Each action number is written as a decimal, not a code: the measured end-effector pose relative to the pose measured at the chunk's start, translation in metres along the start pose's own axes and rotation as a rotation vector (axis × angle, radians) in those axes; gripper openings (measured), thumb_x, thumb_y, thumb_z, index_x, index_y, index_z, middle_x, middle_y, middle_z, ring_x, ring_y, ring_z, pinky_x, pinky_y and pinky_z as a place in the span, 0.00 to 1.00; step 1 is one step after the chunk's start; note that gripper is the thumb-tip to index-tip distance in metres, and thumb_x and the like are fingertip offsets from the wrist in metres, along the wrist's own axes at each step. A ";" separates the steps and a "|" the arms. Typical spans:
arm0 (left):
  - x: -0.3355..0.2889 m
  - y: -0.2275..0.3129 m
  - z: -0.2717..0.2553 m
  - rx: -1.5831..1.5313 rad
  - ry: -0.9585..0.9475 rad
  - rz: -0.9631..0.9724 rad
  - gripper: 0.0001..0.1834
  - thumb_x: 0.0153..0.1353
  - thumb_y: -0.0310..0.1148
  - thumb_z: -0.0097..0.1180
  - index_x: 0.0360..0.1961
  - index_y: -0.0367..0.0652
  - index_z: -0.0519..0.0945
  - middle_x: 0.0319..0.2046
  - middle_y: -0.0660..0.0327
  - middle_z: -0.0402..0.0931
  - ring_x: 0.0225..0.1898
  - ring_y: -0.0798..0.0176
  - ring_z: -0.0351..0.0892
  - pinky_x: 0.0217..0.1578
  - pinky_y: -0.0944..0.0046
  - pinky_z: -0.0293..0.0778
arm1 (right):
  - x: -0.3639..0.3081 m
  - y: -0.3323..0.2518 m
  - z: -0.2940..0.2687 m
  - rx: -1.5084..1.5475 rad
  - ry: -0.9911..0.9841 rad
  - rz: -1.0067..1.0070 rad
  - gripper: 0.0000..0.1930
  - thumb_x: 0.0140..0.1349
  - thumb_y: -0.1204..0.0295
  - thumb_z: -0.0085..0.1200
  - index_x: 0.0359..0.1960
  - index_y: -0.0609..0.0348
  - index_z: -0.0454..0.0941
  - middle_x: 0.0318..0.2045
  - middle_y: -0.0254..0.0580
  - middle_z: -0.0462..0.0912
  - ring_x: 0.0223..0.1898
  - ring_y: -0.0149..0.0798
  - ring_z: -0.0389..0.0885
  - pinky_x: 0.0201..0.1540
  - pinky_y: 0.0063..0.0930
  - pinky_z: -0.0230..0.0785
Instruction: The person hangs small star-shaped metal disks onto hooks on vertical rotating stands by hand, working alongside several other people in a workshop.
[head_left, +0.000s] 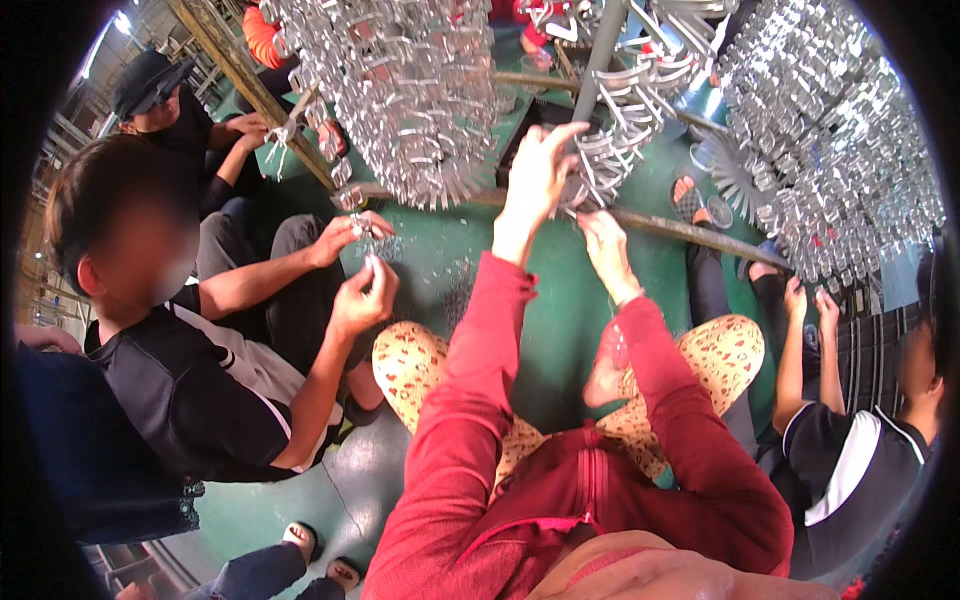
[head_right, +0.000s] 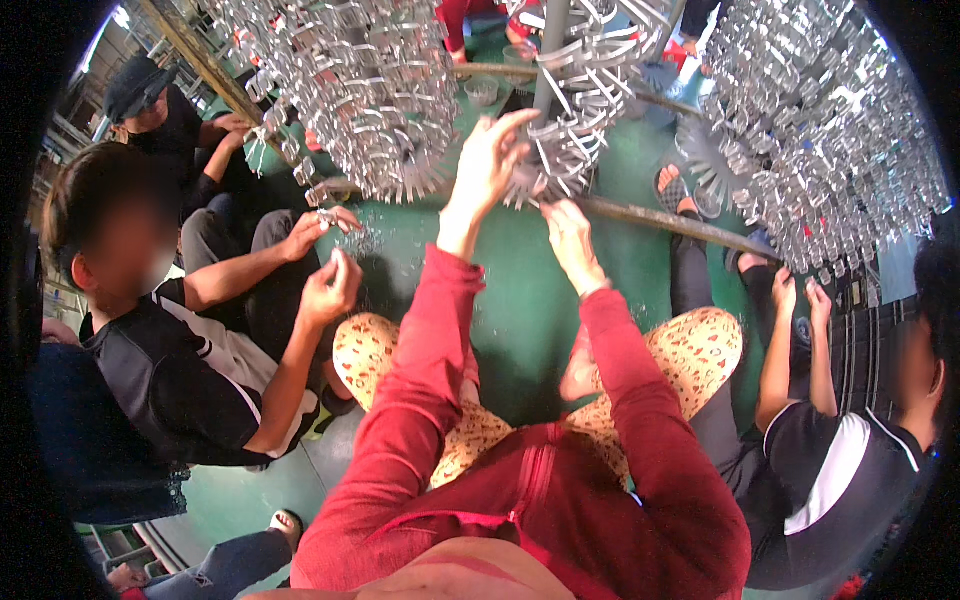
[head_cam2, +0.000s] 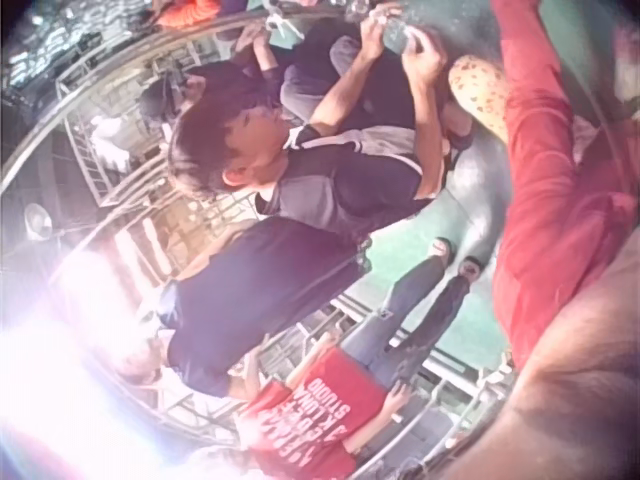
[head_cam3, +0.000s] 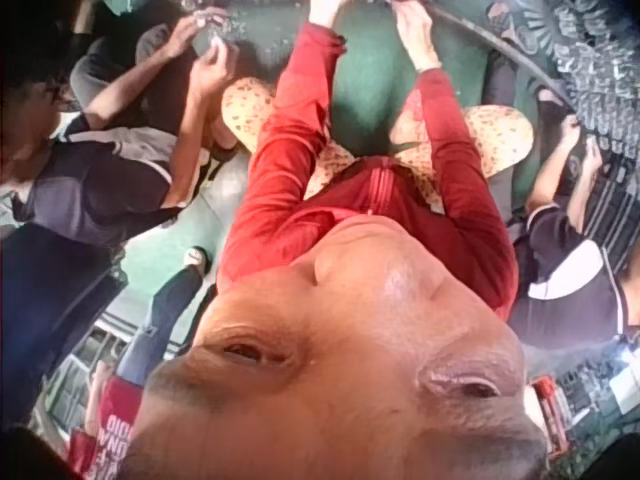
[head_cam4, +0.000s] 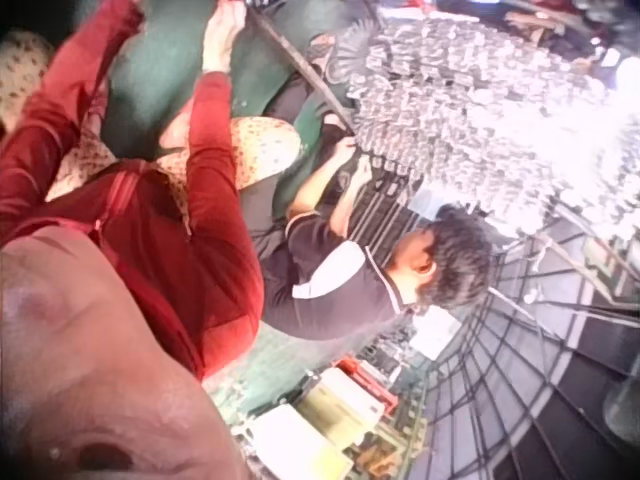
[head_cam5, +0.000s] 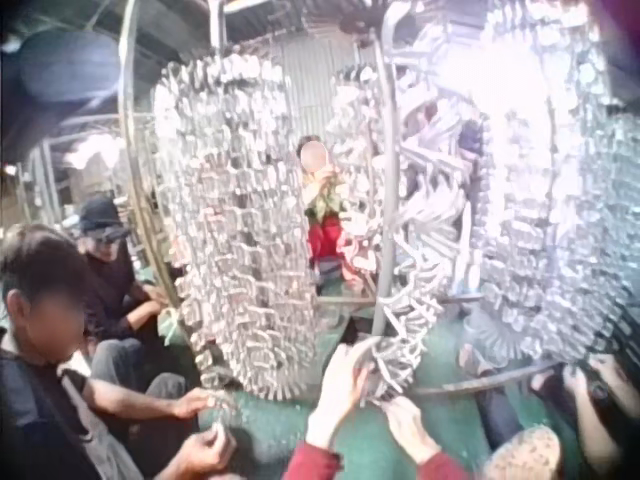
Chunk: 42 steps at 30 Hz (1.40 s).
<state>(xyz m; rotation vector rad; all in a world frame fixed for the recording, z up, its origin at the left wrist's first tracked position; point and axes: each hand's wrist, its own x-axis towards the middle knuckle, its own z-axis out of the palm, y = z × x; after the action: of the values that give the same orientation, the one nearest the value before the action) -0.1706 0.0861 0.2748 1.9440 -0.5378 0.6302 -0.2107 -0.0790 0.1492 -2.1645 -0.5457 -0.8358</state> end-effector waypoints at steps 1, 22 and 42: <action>0.003 -0.003 -0.001 0.074 -0.021 0.048 0.21 0.47 0.27 0.62 0.45 0.57 0.78 0.27 0.59 0.68 0.32 0.60 0.71 0.36 0.62 0.71 | -0.001 0.000 0.001 -0.018 -0.010 0.010 0.09 0.52 0.84 0.51 0.35 0.65 0.78 0.28 0.49 0.78 0.32 0.47 0.78 0.37 0.33 0.71; 0.019 0.003 -0.080 -0.058 -0.302 0.117 0.14 0.44 0.23 0.59 0.36 0.39 0.80 0.29 0.55 0.81 0.30 0.61 0.80 0.34 0.65 0.75 | -0.005 -0.003 0.011 -0.182 -0.029 -0.151 0.07 0.54 0.79 0.54 0.35 0.58 0.80 0.26 0.42 0.76 0.28 0.41 0.76 0.33 0.30 0.70; -0.313 -0.230 0.047 0.538 -0.383 -0.739 0.07 0.48 0.35 0.59 0.28 0.46 0.84 0.29 0.52 0.79 0.35 0.49 0.79 0.38 0.56 0.73 | -0.026 -0.006 0.023 -0.025 0.125 0.116 0.15 0.52 0.84 0.56 0.41 0.55 0.81 0.30 0.38 0.77 0.30 0.30 0.77 0.33 0.19 0.70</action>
<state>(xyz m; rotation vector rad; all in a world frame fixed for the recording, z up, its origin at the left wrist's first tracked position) -0.2609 0.1709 -0.0965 2.5718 0.1765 -0.0972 -0.2237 -0.0607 0.1222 -2.1271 -0.3452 -0.9110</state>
